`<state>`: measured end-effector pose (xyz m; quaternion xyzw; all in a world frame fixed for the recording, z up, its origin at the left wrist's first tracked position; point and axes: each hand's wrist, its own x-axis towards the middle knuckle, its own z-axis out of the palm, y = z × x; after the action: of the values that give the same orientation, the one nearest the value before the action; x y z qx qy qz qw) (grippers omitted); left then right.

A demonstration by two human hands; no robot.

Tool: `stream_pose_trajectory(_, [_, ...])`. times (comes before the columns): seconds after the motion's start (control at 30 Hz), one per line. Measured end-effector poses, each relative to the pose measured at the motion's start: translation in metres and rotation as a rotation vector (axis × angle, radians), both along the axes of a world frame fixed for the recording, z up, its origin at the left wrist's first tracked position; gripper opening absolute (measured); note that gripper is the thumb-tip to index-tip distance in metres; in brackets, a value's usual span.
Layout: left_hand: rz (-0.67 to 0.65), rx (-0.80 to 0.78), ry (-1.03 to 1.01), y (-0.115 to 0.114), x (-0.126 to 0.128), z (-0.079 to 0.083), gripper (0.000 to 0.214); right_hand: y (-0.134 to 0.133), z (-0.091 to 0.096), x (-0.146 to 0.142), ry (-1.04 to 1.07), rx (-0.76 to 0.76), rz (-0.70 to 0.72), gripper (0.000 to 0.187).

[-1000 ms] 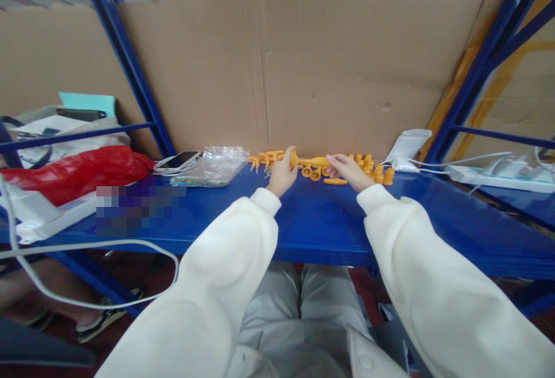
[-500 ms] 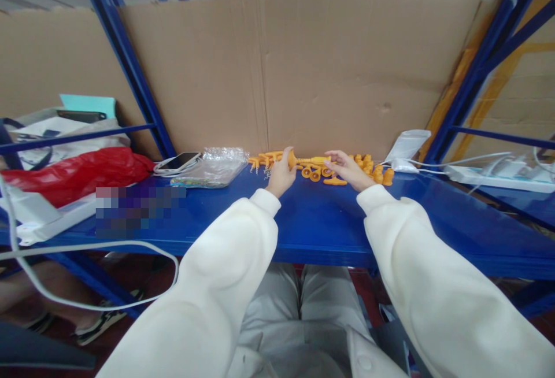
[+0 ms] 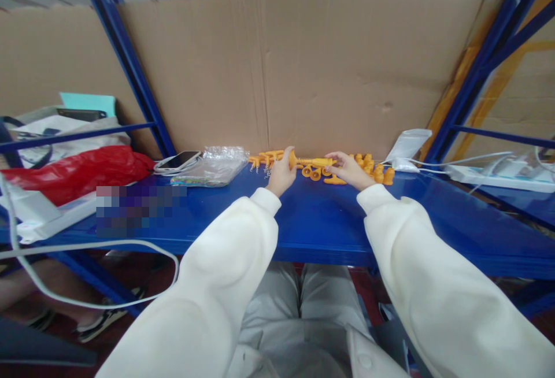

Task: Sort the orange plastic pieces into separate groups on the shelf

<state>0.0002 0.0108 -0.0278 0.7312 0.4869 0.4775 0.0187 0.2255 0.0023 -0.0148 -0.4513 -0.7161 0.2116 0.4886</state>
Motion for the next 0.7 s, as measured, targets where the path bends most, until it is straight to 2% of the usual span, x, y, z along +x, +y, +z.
stream_pose_trajectory(0.1, [0.003,-0.001,0.007,-0.001,0.001,0.0,0.06,-0.001,-0.001,0.003,-0.168,0.09,-0.085,0.028])
stream_pose_trajectory(0.27, [0.011,-0.01,0.027,-0.003,0.002,0.001,0.059,0.002,-0.003,0.007,-0.382,0.188,-0.18,0.029])
stream_pose_trajectory(0.43, [0.006,-0.034,0.016,-0.003,0.002,0.001,0.06,0.004,-0.003,0.007,-0.505,0.228,-0.247,0.026])
stream_pose_trajectory(0.57, [-0.005,-0.023,0.016,0.001,0.001,-0.001,0.06,-0.001,0.002,0.005,-0.599,0.257,-0.276,0.03])
stream_pose_trajectory(0.7, [-0.003,-0.002,-0.003,0.005,0.0,-0.003,0.059,-0.009,0.005,0.002,-0.699,0.222,-0.319,0.039])
